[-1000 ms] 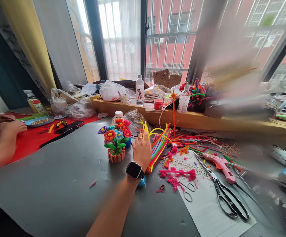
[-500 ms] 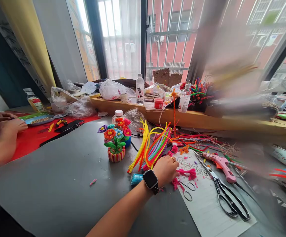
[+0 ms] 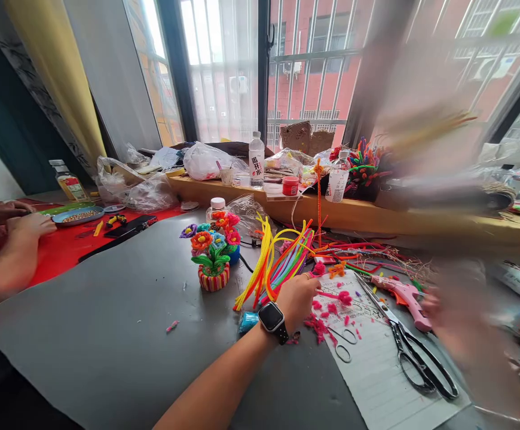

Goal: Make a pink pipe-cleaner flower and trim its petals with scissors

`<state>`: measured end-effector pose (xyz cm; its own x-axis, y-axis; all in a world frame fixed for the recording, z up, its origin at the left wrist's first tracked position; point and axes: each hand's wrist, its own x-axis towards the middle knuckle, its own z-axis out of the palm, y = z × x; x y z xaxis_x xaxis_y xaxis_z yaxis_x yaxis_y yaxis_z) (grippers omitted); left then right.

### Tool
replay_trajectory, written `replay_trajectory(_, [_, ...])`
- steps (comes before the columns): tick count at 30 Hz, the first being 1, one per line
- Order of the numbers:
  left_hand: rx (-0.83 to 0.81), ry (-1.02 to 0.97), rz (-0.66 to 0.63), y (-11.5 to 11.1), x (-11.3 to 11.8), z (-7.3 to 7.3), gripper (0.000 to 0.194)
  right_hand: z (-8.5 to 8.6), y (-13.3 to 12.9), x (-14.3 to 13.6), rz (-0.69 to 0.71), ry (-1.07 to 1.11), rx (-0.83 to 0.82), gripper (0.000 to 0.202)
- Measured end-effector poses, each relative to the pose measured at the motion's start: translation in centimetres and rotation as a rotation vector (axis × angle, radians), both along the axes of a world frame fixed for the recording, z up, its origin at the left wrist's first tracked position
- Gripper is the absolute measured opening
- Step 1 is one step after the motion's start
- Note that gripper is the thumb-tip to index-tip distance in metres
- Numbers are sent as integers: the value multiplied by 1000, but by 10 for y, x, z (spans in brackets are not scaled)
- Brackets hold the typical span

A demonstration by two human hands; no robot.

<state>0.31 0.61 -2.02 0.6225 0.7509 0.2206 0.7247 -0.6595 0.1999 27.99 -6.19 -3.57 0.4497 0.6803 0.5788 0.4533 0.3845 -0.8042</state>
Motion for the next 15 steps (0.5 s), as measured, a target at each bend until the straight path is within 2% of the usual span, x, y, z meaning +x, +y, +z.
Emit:
replay_trajectory(2, [8,-111,26,1,-3,4,21,1,9,-41,142,163,-233,31])
replay_trajectory(4, [14,-234,36,1,-6,9,19,5,14,-73,193,92,-367,47])
replay_trajectory(6, [21,-321,31,1,-9,13,17,8,16,-93,207,30,-417,53])
replay_trajectory(10, [8,-435,-42,0,-11,19,14,9,14,-104,340,193,-414,49])
replay_trajectory(15, [-54,-487,-177,2,-11,22,12,1,8,-97,438,305,-389,29])
